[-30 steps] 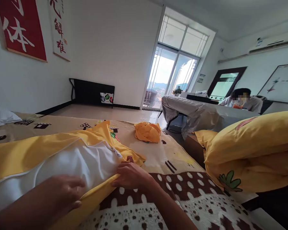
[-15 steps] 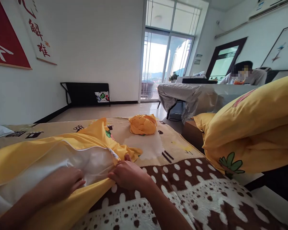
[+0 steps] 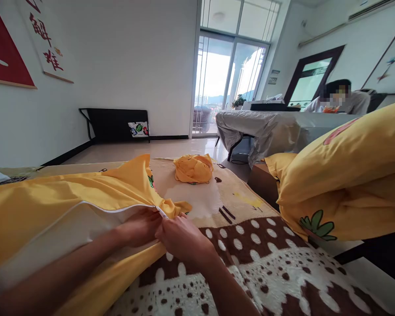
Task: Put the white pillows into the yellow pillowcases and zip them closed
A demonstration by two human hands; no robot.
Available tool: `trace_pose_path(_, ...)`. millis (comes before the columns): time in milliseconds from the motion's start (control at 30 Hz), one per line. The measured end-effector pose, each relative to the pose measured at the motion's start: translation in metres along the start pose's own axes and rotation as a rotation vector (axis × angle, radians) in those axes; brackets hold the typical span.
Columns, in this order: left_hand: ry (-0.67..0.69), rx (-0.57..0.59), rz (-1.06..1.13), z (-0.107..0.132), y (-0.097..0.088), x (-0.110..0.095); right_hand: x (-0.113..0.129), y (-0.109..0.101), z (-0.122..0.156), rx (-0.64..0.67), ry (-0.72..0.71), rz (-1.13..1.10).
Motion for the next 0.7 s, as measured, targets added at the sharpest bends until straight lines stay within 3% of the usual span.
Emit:
trace_pose_path(133, -0.100, 0.004, -0.025, 0.003, 0.015, 0.005, -0.019, 0.018, -0.028, -0.162, 0.253, 0.022)
trace_pose_path(233, -0.111, 0.011, -0.048, 0.002, 0.020, 0.007, -0.034, 0.043, -0.044, -0.158, 0.370, 0.032)
trace_pose_path(400, -0.074, 0.065, -0.079, -0.003, 0.036, 0.004, -0.059, 0.074, -0.058, -0.107, 0.387, -0.004)
trace_pose_path(567, -0.063, -0.020, -0.047, 0.003, 0.025, 0.007, -0.053, 0.066, -0.054, -0.219, 0.378, -0.007)
trace_pose_path(700, -0.070, -0.090, 0.035, 0.012, 0.019, 0.021, -0.040, 0.050, -0.048, -0.325, 0.361, -0.007)
Point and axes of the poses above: each hand's wrist, its own z-axis away from the middle knuckle, its own y-axis out of the palm, x = y × z, the point moved 7 cm from there along -z, towards the middle knuckle, and after that the axes turned 8 degrees about -z, right-handed, at the moved point
